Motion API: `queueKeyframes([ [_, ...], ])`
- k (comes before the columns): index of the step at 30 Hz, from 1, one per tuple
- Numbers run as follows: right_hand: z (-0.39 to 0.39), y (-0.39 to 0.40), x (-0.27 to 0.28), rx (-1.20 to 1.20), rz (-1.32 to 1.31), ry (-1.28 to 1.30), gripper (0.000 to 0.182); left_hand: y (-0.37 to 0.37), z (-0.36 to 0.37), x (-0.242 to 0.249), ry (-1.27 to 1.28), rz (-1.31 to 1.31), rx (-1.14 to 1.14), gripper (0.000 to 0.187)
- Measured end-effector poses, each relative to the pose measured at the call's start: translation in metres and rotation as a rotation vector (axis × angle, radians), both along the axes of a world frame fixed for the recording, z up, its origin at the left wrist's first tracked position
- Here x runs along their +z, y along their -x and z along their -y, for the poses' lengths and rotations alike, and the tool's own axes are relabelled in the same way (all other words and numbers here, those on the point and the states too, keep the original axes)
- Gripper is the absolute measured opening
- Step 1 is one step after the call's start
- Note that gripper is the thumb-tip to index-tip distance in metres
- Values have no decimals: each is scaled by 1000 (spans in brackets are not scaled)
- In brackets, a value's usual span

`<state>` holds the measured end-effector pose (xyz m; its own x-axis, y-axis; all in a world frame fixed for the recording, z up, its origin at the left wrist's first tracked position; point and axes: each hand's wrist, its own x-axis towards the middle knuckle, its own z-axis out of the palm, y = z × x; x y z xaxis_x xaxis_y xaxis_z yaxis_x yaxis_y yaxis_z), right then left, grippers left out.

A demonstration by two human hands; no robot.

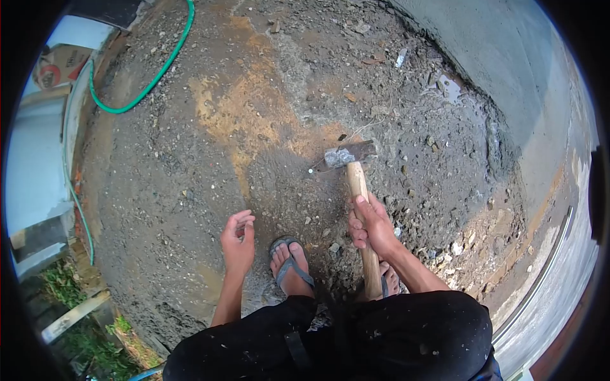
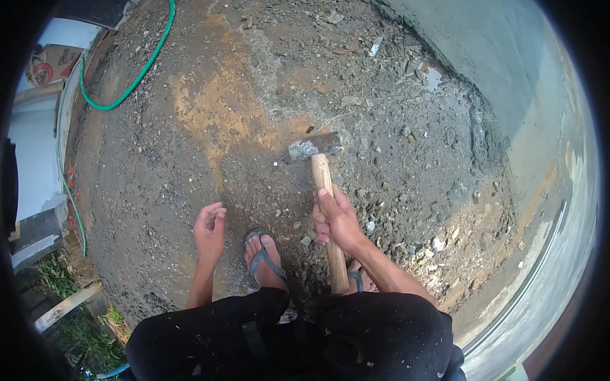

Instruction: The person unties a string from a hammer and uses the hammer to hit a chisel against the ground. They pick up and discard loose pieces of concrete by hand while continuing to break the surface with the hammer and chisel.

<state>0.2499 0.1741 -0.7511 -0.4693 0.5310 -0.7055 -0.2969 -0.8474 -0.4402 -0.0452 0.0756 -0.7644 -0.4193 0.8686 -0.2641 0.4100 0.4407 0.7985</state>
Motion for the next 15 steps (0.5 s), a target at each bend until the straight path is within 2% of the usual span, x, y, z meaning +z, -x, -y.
queueKeyframes([
  [2,2,7,-1,-52,-17,-34,21,0,0,1,11,13,3,22],
  [4,12,29,-3,-183,121,-120,20,-2,-1,5,15,22,-7,22],
  [5,12,28,1,-56,149,-107,18,-5,-2,6,26,17,26,22],
  [6,8,23,-1,-67,149,-116,18,-7,-6,6,31,12,57,21],
  [8,-2,3,-10,100,46,5,16,-10,-12,2,32,18,36,21],
  [10,0,0,-7,87,28,0,16,-10,-12,3,57,21,35,21],
  [12,8,9,-6,-210,38,-28,16,-14,-18,2,-15,46,-29,21],
  [14,14,12,-13,-211,90,-42,17,-21,-23,0,-9,47,-55,23],
  [15,14,10,-15,-16,95,-71,17,-26,-26,0,6,44,-76,25],
])
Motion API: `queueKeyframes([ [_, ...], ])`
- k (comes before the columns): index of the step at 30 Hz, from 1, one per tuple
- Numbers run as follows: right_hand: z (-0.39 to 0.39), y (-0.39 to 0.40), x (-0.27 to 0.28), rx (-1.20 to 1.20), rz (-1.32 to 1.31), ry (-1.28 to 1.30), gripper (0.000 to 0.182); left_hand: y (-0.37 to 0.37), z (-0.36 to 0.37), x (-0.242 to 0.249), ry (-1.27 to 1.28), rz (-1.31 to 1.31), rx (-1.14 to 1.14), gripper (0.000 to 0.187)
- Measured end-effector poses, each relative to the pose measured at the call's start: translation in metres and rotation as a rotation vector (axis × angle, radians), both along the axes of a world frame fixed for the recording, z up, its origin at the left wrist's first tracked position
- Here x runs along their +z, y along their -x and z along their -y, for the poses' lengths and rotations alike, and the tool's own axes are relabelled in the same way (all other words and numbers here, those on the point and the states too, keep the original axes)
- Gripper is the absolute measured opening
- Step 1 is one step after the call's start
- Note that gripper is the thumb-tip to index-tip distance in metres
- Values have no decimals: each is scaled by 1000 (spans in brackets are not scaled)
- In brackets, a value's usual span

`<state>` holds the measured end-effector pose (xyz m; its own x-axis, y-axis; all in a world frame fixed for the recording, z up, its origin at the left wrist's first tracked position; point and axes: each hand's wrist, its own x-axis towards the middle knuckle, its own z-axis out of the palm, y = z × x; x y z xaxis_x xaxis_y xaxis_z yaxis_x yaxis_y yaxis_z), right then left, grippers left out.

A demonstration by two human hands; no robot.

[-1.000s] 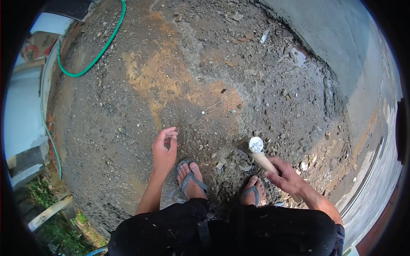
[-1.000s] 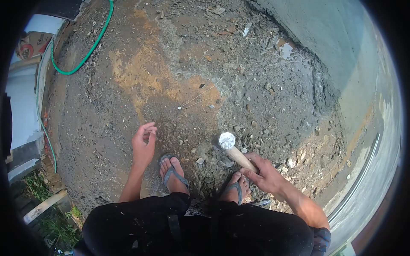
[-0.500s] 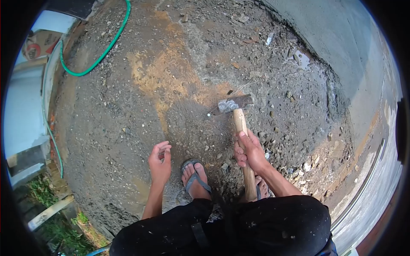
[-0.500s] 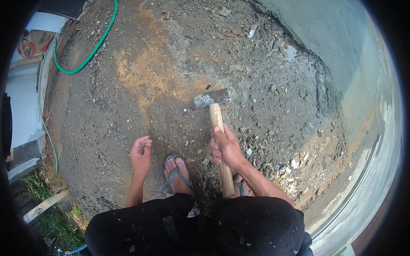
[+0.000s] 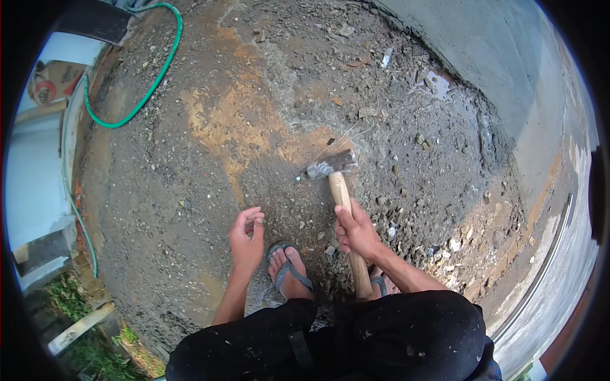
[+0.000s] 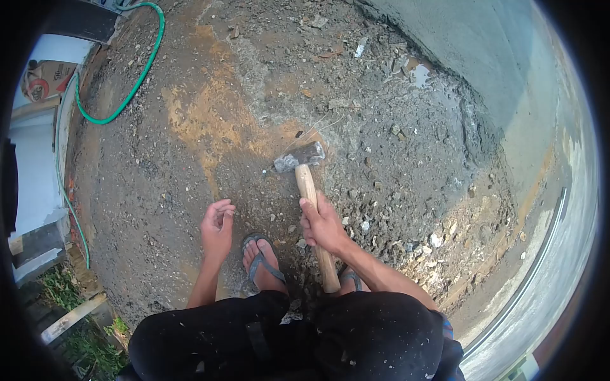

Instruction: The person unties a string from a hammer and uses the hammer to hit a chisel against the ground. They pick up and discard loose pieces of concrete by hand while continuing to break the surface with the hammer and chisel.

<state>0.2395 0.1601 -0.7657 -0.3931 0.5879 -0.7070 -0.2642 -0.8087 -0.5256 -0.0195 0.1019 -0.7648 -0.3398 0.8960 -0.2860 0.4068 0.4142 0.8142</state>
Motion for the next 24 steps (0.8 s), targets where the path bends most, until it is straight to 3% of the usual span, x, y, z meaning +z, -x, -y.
queueKeyframes([
  [1,0,-1,-1,194,11,-19,17,-6,-5,-1,-8,1,-8,25],
  [4,-5,-10,11,109,-3,-37,16,-26,-27,-4,-72,-84,-118,38],
  [8,-1,-29,14,-51,5,-29,15,-50,-61,-7,-117,-164,-242,42],
  [10,2,-41,8,-127,12,-3,14,-57,-76,-14,-153,-76,-250,33],
  [14,12,-57,6,-194,-75,135,15,-60,-95,-21,-342,-154,-279,14],
  [18,15,-57,5,-238,-110,199,16,-56,-104,-29,-450,-264,-407,18],
  [24,14,-53,10,-265,-81,206,22,-46,-97,-38,-504,-149,-378,24],
])
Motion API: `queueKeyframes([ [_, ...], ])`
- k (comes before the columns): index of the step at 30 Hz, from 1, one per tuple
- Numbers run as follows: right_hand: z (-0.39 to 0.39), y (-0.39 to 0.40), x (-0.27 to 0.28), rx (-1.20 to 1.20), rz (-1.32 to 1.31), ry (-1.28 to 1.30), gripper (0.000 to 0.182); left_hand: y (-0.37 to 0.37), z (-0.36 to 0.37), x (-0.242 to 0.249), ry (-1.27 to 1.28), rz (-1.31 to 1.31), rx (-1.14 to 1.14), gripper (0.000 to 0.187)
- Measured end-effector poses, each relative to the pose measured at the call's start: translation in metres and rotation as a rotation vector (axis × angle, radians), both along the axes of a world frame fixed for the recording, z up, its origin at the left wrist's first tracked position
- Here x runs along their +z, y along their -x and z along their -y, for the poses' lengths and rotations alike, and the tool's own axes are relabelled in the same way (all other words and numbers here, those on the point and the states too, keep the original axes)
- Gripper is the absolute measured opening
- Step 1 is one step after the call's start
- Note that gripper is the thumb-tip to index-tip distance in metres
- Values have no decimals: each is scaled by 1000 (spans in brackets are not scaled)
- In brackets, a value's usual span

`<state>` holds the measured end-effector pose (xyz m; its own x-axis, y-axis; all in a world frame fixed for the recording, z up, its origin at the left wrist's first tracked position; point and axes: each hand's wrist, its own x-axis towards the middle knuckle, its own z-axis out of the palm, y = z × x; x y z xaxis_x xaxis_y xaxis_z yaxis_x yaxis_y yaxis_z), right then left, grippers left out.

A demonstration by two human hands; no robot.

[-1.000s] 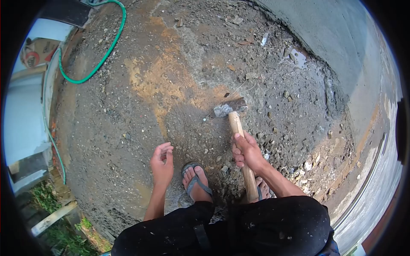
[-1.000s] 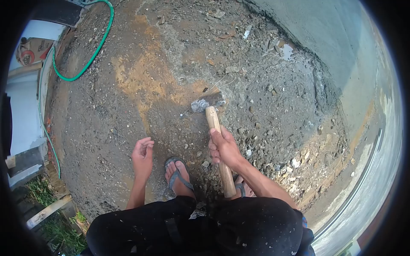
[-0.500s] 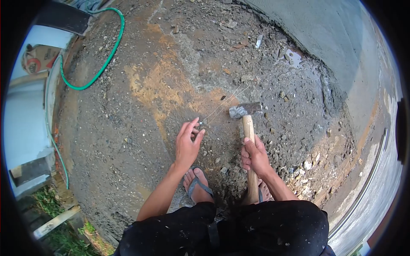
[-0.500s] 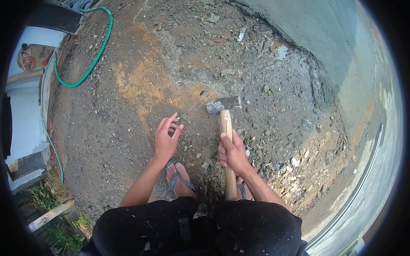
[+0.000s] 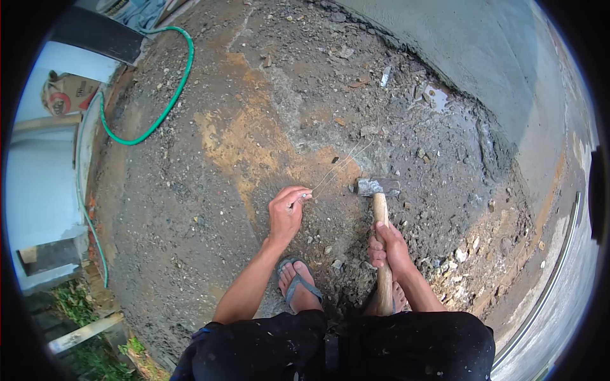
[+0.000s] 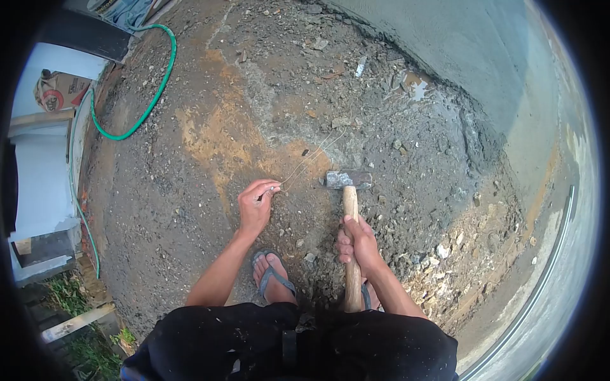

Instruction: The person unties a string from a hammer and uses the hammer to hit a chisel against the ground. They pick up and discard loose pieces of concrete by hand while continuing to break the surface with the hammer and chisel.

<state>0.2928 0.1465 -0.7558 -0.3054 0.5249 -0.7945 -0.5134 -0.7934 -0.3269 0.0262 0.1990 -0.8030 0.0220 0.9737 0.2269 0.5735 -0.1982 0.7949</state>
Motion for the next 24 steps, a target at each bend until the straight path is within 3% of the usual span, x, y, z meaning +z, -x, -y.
queueKeyframes([
  [2,2,-4,-5,17,-27,-19,21,-5,1,-4,41,113,51,26],
  [7,-1,-9,-7,53,-35,-31,19,-8,6,-6,-52,49,56,26],
  [9,-3,-6,-6,26,-17,-26,20,-14,7,-15,-2,243,167,23],
  [11,0,-8,-8,47,-39,-11,20,-15,6,-9,2,240,156,22],
  [13,0,-11,-8,45,-25,21,19,-12,1,2,10,-3,64,18],
  [17,0,-12,-13,39,-53,-11,19,-15,7,-14,33,223,189,19],
  [21,1,-16,-11,71,-40,-18,20,-21,2,3,32,59,140,17],
  [24,0,-18,-14,85,-70,-16,19,-18,8,-14,38,131,197,13],
])
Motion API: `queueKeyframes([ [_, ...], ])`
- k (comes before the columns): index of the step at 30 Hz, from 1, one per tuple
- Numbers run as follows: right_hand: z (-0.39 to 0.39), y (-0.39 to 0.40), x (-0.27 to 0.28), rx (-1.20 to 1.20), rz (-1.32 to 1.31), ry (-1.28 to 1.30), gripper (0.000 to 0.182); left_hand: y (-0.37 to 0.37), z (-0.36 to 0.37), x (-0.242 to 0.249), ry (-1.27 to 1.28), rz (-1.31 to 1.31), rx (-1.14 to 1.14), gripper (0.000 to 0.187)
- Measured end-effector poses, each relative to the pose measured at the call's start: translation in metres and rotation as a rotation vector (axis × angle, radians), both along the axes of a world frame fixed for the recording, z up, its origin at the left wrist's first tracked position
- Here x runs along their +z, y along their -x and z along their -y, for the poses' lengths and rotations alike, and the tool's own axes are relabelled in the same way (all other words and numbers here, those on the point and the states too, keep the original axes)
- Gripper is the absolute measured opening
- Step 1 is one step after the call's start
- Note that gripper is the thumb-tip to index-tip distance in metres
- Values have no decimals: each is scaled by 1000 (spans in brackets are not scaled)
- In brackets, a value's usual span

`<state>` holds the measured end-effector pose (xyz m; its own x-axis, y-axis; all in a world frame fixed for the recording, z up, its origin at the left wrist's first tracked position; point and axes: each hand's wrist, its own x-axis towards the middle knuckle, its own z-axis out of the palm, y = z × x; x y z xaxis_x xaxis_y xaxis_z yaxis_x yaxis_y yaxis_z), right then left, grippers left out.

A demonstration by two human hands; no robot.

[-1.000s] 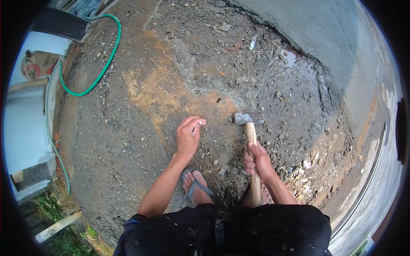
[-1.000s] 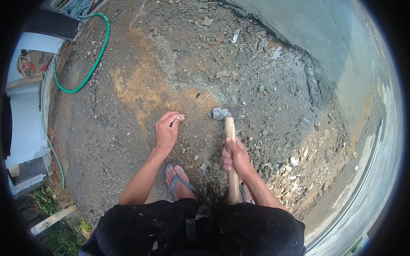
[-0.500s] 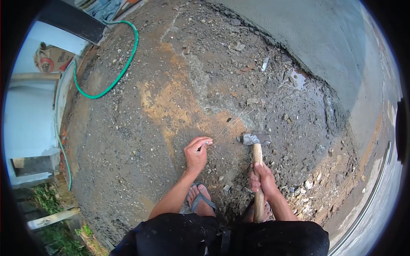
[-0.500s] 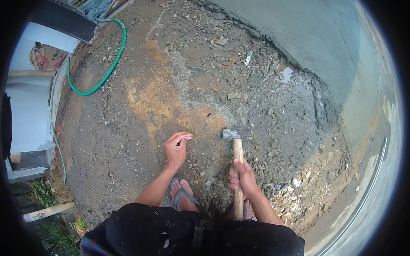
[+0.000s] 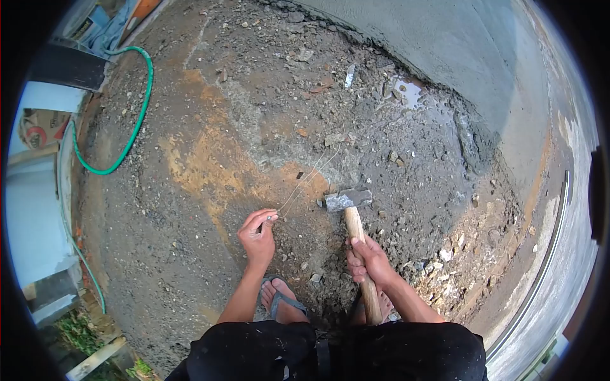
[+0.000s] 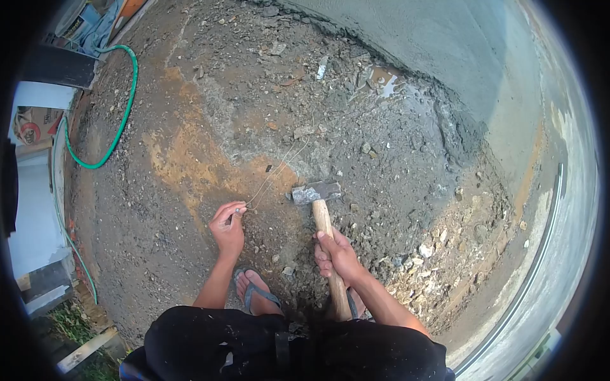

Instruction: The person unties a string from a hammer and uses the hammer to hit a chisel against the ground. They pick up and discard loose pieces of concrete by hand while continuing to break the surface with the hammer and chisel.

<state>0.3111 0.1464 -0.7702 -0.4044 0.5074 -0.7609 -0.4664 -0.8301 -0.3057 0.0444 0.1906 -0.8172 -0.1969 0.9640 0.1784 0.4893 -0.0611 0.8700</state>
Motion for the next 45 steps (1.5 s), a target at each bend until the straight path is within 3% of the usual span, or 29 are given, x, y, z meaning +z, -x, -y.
queueKeyframes([
  [2,-1,-1,-1,-3,-3,-2,19,10,-5,-5,27,44,22,11],
  [4,-1,-1,2,2,-5,2,20,17,-19,-2,-155,-161,-194,12],
  [5,0,-1,1,10,-5,5,20,18,-17,-2,-152,-162,-187,12],
  [7,0,-2,-1,7,-13,5,20,19,-19,1,-6,35,-213,11],
  [12,3,0,-4,7,-32,-9,20,15,-9,-4,69,168,-166,16],
  [14,-1,-1,1,0,-29,8,20,8,0,-13,-25,198,-19,17],
  [19,-3,-6,5,-18,2,15,20,-1,-8,-6,16,138,-69,10],
  [21,-2,-8,5,0,-15,5,20,-9,1,-6,13,140,83,7],
  [27,-3,-11,0,43,-21,24,22,10,-17,2,127,233,-168,6],
  [31,-3,-8,-2,35,-26,20,20,11,-16,3,208,293,-161,7],
  [36,-4,-5,2,24,13,44,20,10,0,-11,47,377,-77,13],
  [42,-5,-6,5,30,14,47,20,19,-24,5,231,311,-214,14],
  [45,-2,-6,2,29,1,47,21,14,-14,-8,23,305,-240,14],
])
